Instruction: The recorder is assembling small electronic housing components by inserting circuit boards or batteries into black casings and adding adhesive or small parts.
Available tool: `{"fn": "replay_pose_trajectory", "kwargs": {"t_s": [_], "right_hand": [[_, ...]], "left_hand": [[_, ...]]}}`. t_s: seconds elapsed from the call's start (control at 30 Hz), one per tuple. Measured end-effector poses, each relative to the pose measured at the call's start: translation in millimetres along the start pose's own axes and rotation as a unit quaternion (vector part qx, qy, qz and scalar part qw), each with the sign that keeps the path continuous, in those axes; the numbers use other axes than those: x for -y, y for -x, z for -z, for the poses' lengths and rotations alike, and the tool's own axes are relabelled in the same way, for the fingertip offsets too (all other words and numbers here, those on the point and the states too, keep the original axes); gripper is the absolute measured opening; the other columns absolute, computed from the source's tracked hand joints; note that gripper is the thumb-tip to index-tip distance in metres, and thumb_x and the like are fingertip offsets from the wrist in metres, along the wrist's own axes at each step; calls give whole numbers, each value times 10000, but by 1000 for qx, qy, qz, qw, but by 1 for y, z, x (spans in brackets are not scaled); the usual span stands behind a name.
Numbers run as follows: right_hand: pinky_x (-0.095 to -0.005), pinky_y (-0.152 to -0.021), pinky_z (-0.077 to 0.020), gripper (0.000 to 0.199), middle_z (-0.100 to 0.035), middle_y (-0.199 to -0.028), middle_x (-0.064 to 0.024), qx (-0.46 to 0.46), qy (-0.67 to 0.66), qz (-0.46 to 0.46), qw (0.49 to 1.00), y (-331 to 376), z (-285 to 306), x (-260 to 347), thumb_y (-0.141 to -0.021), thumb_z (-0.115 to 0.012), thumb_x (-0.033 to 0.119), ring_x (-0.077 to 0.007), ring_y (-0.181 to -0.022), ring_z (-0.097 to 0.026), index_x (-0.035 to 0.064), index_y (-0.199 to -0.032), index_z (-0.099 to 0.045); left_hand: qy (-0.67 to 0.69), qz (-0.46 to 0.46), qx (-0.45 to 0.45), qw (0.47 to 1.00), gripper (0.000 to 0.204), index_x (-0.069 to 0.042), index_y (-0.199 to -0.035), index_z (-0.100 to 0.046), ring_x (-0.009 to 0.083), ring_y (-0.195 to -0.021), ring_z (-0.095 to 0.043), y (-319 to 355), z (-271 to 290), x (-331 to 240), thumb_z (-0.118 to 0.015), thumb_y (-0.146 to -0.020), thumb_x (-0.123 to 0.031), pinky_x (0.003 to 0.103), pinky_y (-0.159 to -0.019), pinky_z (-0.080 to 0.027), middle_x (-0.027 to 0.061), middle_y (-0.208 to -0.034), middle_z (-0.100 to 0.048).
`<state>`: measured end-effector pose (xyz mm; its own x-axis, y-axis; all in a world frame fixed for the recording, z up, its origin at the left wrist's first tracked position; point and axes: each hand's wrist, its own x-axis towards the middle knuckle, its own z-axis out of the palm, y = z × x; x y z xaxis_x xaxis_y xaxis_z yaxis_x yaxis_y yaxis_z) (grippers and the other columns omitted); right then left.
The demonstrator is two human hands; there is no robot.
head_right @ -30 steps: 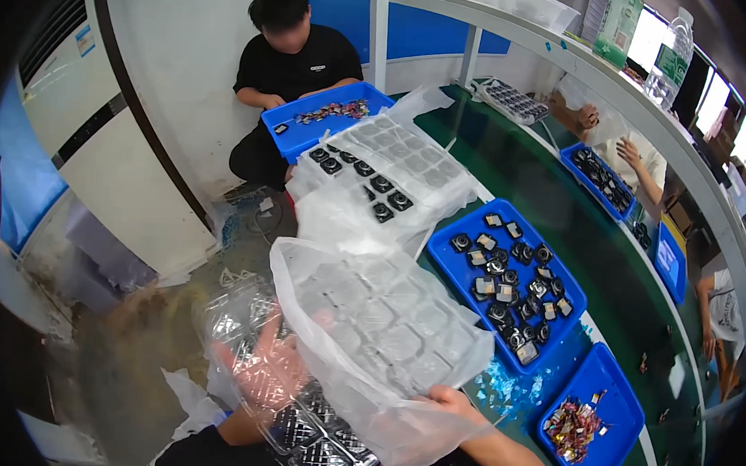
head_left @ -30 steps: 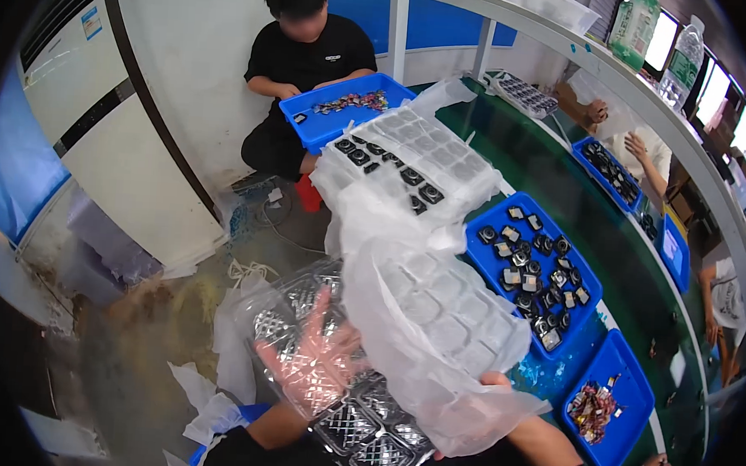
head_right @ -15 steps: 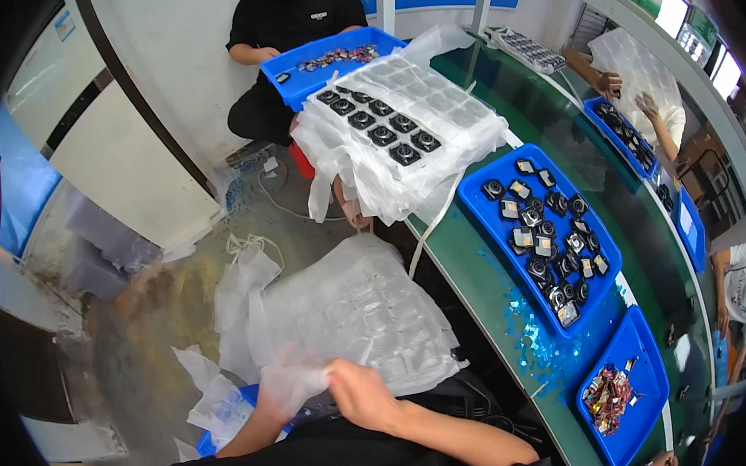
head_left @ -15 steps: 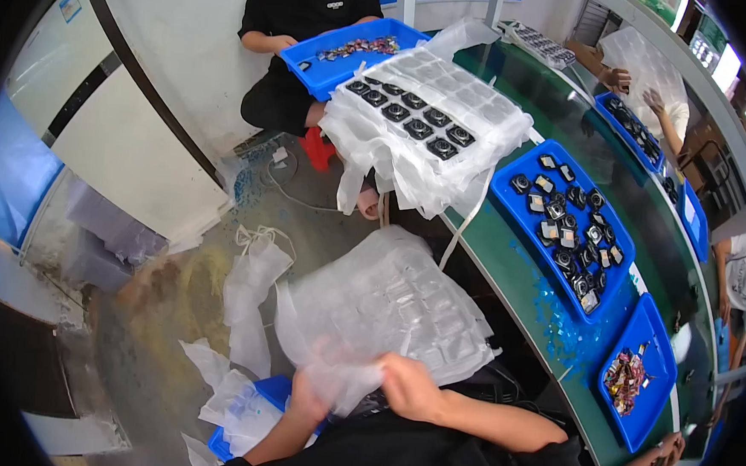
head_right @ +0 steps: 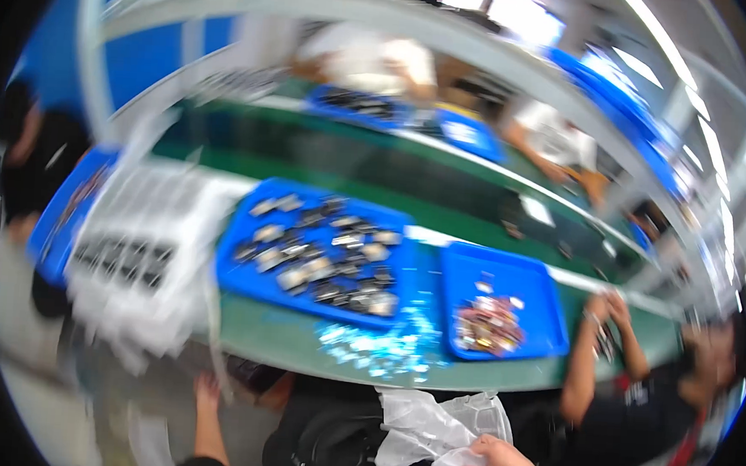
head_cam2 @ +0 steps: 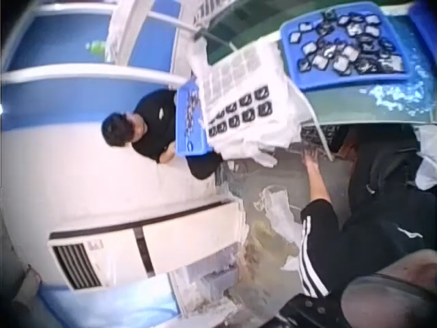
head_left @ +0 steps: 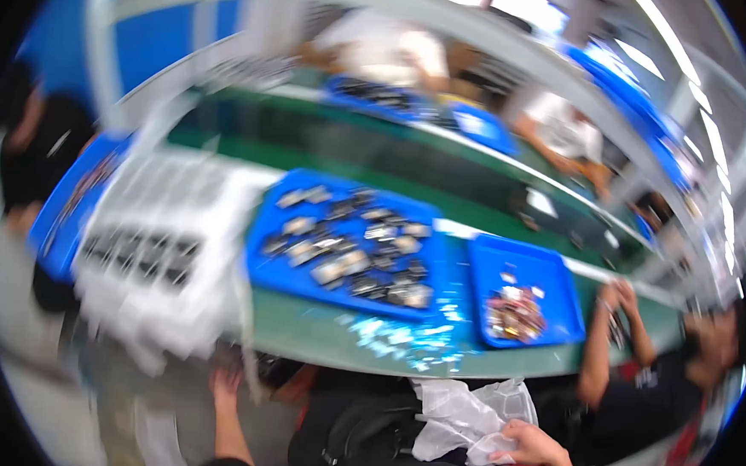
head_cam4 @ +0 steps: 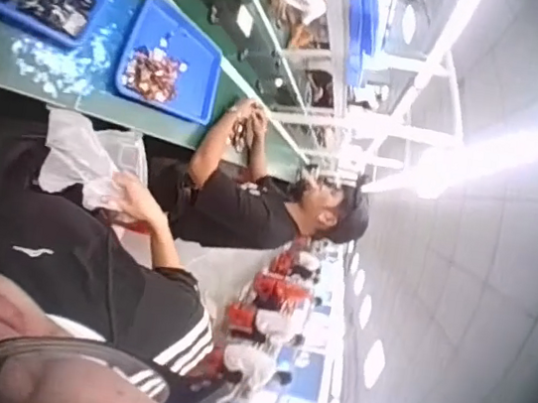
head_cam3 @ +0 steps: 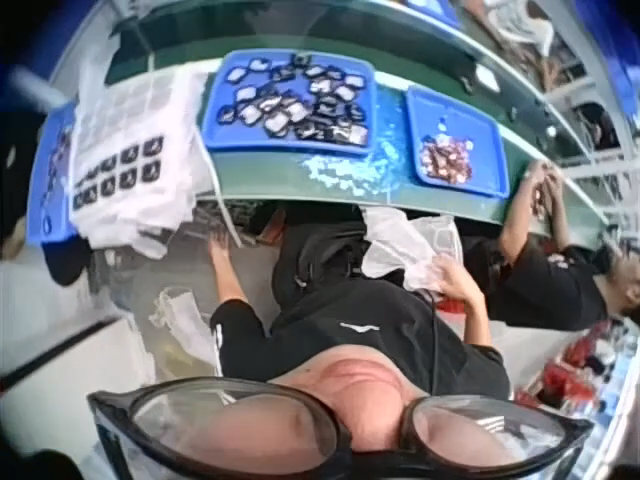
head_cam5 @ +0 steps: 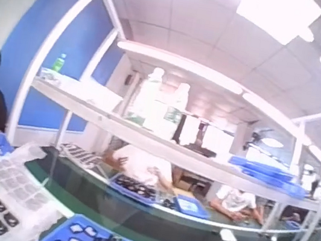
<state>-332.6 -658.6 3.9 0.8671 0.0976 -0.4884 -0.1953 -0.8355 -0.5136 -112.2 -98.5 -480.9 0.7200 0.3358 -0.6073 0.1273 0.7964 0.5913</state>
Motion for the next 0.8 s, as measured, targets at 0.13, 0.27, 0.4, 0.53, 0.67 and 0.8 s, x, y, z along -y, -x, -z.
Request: {"fn": "replay_pose_trajectory", "kwargs": {"t_s": [0.13,0.27,0.4,0.53,0.67,0.8], "right_hand": [[-367,-888,-453,171,-612,-981,-143,-515,-97,-92,847,50,-102,-43,-911,-516,90,-255,-966,-582,5,-1033,-601],[-450,-728,-473,259,-622,-857,-208,-642,-96,-430,627,97,-196,-73,-946,-506,198,-365,-797,-612,-4,-1105,-535],[-469,-895,-437,551,-580,-1125,-257,-579,-21,-672,461,143,-399,-88,-905,-588,285,-414,-1016,-567,9,-1341,-396],[-467,-1045,-346,695,-478,-1373,-208,-344,32,-648,679,155,-508,-49,-860,-633,312,-355,-1229,-471,-44,-1388,-356],[-400,-1074,-321,636,-479,-1364,-201,-414,-246,-704,522,224,-512,-42,-880,-611,345,-345,-1258,-440,-43,-1348,-426],[-341,-1110,-236,697,-397,-1429,-193,-403,-296,-550,669,284,-293,-204,-872,-629,352,-304,-1328,-344,-21,-1397,-364]], "left_hand": [[-136,36,269,953,535,-51,-1405,-403,305,-1277,-422,-60,-91,65,-564,-951,-282,441,-1068,-338,146,-1356,-486],[-433,147,384,802,493,-26,-1321,-455,275,-1167,-489,-77,-125,83,-608,-918,-263,425,-980,-409,141,-1274,-528],[-612,160,430,644,455,-42,-1292,-463,266,-1102,-508,15,-66,188,-598,-919,-265,421,-917,-429,126,-1215,-542],[-714,126,397,563,417,-59,-1263,-472,257,-1038,-526,73,-42,239,-588,-920,-267,417,-853,-450,112,-1157,-555],[-758,93,355,539,380,-76,-1234,-481,248,-973,-544,50,-109,225,-578,-921,-268,413,-789,-470,98,-1098,-569],[-694,36,165,700,342,-93,-1204,-490,240,-908,-562,17,-133,152,-568,-922,-270,409,-726,-491,84,-1039,-582]]}}
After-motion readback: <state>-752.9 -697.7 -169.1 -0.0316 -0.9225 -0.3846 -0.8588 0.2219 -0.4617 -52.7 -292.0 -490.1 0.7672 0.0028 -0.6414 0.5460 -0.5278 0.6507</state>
